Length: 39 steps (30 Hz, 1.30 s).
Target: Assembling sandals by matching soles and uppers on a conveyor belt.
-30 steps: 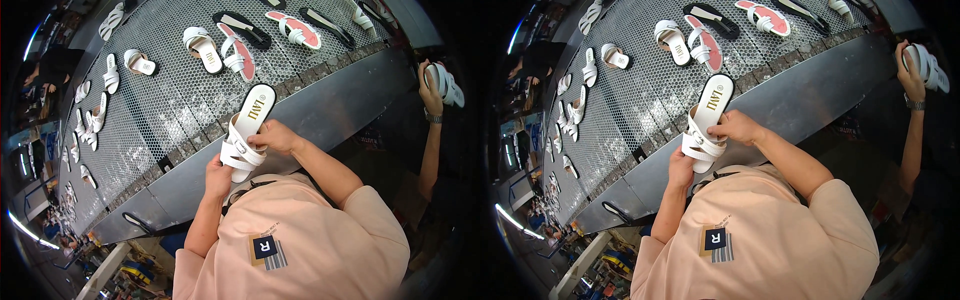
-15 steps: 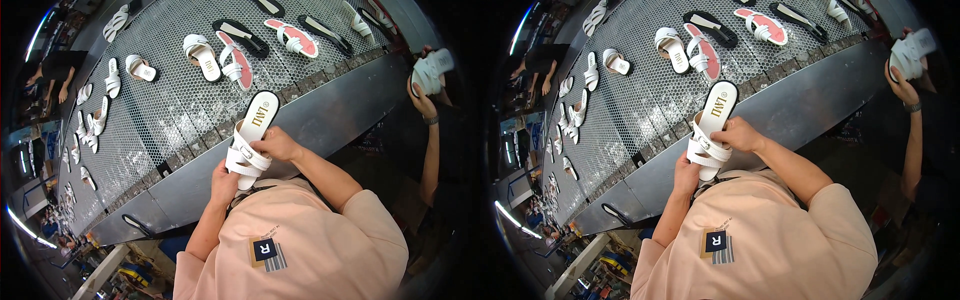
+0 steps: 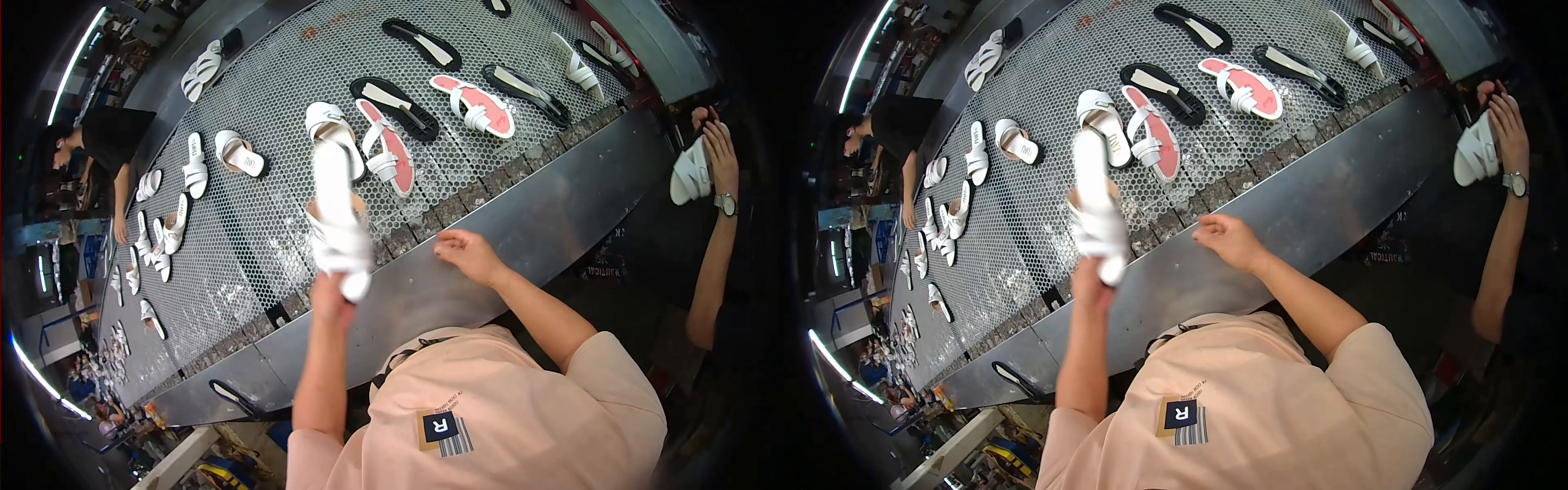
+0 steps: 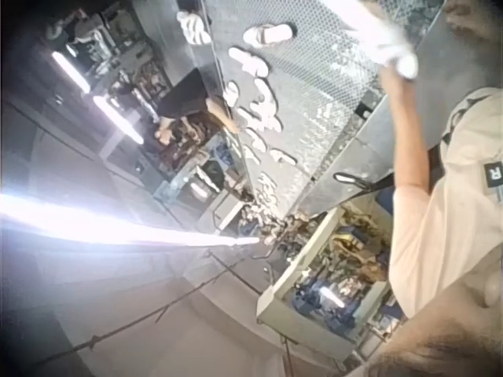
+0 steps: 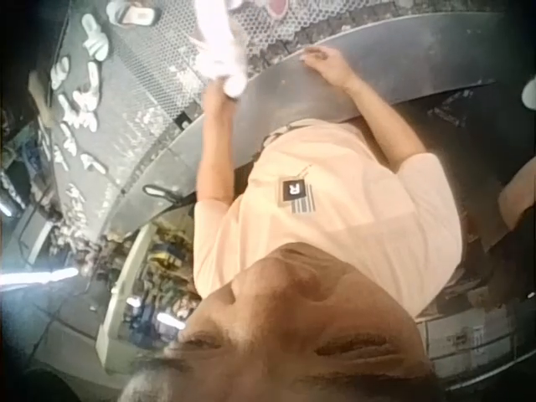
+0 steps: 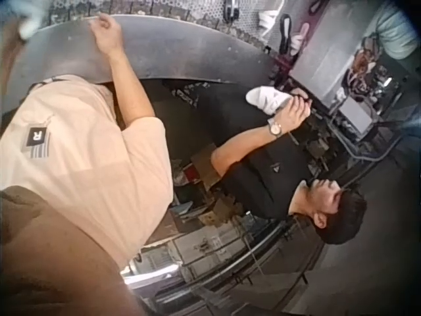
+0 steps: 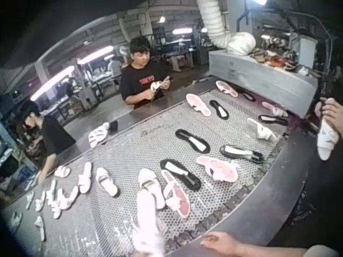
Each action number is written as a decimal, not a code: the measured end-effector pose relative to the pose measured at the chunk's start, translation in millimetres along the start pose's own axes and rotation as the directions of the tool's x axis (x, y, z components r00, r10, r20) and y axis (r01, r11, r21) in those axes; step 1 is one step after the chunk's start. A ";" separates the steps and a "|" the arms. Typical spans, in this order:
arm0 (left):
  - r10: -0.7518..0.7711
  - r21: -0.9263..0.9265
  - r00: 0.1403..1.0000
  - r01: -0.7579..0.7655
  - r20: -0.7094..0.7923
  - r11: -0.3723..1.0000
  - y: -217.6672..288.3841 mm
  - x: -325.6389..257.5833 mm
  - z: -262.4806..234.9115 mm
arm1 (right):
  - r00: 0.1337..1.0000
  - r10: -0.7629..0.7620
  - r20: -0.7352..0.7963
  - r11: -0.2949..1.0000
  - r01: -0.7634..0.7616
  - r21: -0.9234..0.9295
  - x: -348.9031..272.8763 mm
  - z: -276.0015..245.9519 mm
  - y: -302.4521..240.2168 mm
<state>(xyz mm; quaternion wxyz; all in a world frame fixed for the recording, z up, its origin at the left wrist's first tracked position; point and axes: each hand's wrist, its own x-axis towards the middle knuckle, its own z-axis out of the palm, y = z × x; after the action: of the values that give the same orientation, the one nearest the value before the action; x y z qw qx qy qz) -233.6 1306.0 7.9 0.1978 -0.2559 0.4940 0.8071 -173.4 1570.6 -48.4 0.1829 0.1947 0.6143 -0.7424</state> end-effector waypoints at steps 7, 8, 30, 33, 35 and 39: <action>0.298 0.070 0.929 -0.290 -0.218 0.954 124.9 148.5 9.4 | 0.897 -0.436 -0.069 0.648 0.260 -0.716 59.1 -25.4 -43.5; 0.293 0.173 0.934 -0.260 -0.204 0.950 111.0 146.6 13.6 | 0.836 -0.547 -0.037 0.449 0.255 -0.856 69.6 -31.4 -50.7; 0.413 0.575 0.910 -0.328 -0.020 0.750 -67.9 120.1 58.8 | 0.847 -0.524 -0.096 0.338 0.103 -0.936 134.8 -14.0 -80.2; 0.493 0.553 0.863 -0.464 0.109 0.692 -28.0 63.4 67.9 | 0.803 -0.590 -0.088 0.315 0.129 -0.940 67.5 -38.3 -39.4; 0.526 0.598 0.837 -0.500 0.150 0.626 -8.5 33.1 37.4 | 0.844 -0.534 -0.049 0.339 0.160 -0.927 16.0 -31.5 -17.9; 0.450 0.320 0.891 -0.446 0.067 0.836 14.1 -20.7 1.1 | 0.937 -0.347 0.036 0.377 0.175 -0.910 -70.4 -28.7 11.1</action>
<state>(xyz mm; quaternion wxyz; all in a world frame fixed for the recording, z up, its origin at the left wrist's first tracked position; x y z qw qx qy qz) -225.6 1299.5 30.7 0.0405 -0.1012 0.6677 0.7364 -105.6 1599.1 -26.4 0.0884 0.0257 0.9503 -0.2975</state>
